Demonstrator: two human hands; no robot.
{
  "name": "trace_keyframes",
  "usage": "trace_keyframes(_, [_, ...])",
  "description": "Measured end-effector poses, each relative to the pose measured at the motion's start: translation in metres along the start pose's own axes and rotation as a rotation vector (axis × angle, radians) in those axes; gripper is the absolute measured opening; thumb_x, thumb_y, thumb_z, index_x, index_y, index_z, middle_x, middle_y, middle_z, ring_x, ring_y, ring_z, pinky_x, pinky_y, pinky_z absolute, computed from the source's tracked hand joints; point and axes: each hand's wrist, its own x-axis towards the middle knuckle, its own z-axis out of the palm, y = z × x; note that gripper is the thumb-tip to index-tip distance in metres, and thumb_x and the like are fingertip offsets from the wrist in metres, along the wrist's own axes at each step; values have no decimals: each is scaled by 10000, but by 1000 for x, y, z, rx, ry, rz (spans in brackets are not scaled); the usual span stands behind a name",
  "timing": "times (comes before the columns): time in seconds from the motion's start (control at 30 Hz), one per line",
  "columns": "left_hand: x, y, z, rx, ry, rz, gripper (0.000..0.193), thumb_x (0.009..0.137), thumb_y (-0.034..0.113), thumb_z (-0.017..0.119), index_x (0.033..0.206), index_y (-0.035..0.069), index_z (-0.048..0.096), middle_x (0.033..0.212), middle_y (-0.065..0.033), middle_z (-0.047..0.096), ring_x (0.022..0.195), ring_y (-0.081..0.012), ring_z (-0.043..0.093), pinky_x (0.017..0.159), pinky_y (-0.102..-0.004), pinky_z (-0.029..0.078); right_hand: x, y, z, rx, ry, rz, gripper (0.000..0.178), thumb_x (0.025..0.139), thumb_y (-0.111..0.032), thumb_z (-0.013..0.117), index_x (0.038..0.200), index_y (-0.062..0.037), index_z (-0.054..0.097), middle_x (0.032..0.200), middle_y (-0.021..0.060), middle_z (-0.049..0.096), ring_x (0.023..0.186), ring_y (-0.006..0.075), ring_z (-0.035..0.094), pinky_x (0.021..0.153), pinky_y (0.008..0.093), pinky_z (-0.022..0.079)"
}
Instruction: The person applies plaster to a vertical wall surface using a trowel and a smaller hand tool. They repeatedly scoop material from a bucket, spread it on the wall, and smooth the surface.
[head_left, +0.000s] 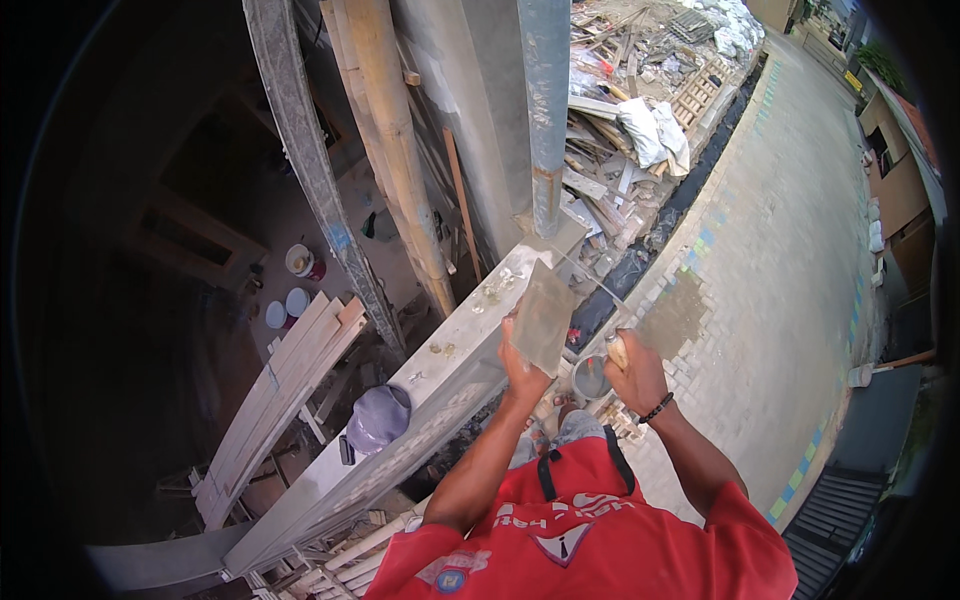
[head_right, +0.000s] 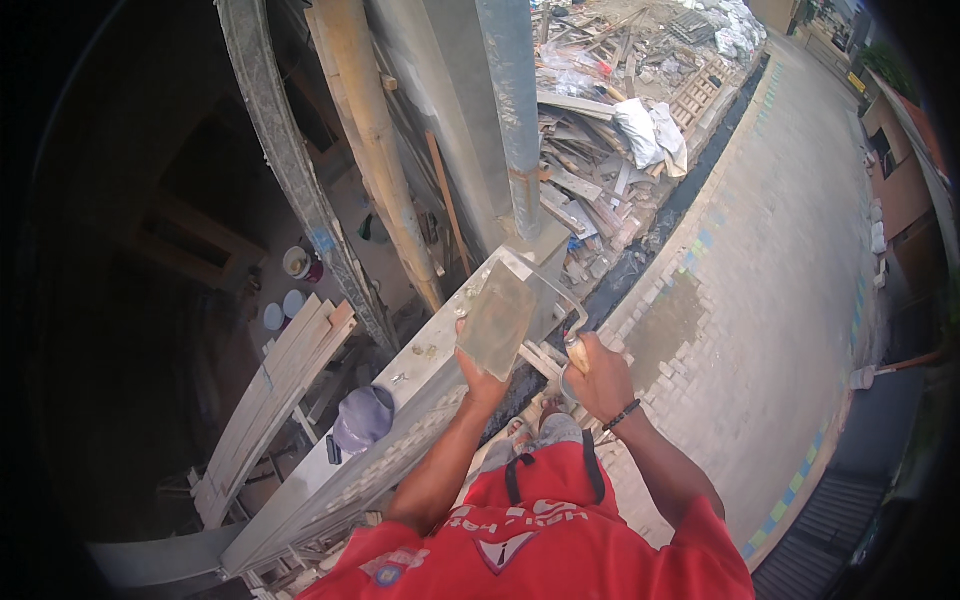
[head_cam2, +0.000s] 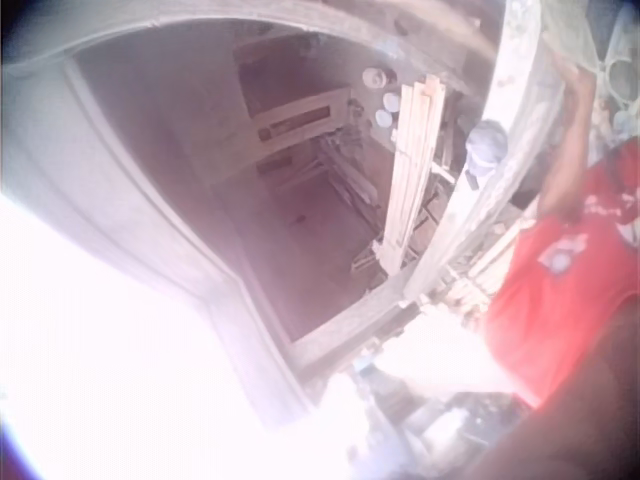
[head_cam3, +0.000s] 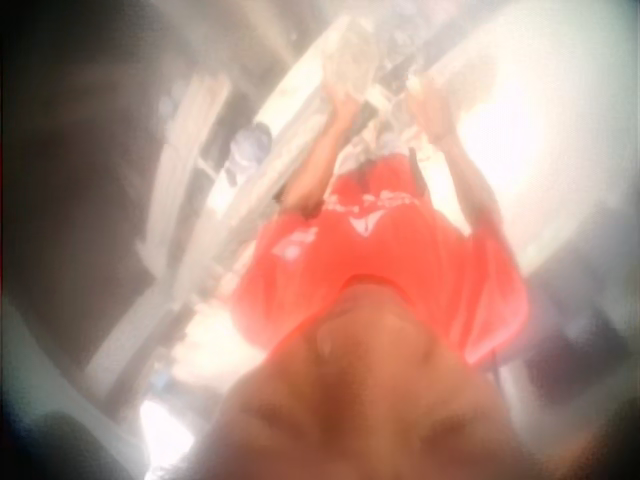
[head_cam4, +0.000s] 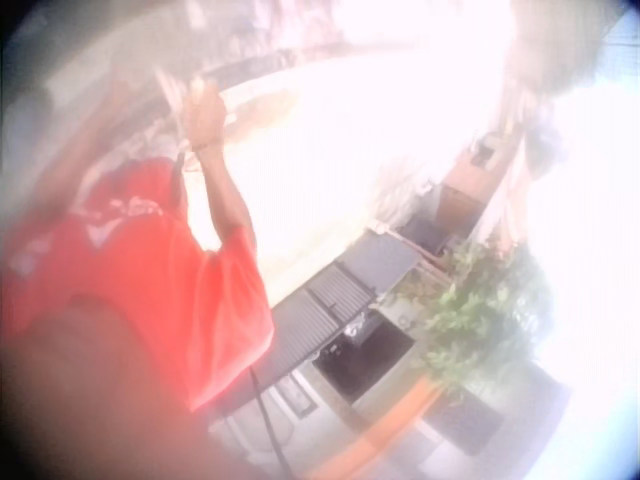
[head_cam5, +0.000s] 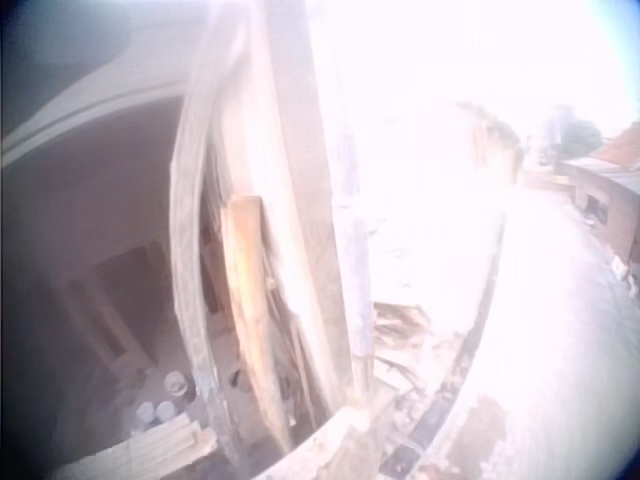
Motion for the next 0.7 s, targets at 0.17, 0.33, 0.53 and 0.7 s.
trace_keyframes(0.17, [-13, 4, -11, 345, -136, 305, 367, 772, 38, 690, 1081, 17, 492, 971, -61, 608, 920, -132, 587, 752, -256, 473, -28, 2, 20, -21, -111, -103, 384, 758, -176, 622, 1106, -48, 524, 866, 246, 619, 795, 430, 610, 668, 486, 491])
trace_keyframes(0.33, [-26, 30, -17, 70, -94, 54, 387, 741, 20, 710, 1043, -6, 470, 993, -132, 634, 899, -187, 628, 800, -311, 487, -3, 147, 15, 235, -18, 508, 205, 782, -138, 594, 944, -42, 511, 648, 69, 528, 487, 174, 527, 446, 311, 424])
trace_keyframes(0.53, [-62, -16, -109, -137, 190, -302, 447, 803, -14, 648, 1180, 19, 409, 1084, -83, 567, 1019, -183, 560, 870, -319, 454, -12, 49, -74, 434, 658, 91, 290, 868, -60, 563, 1134, -1, 461, 764, 35, 517, 574, 95, 481, 514, 237, 412])
trace_keyframes(0.7, [-89, -38, -162, -224, 432, -560, 422, 830, 110, 685, 1163, 64, 429, 1078, -65, 573, 970, -169, 580, 841, -348, 485, 33, 89, -84, 351, 957, -73, 271, 868, -69, 558, 1109, 3, 454, 748, 42, 524, 557, 112, 493, 515, 250, 425])
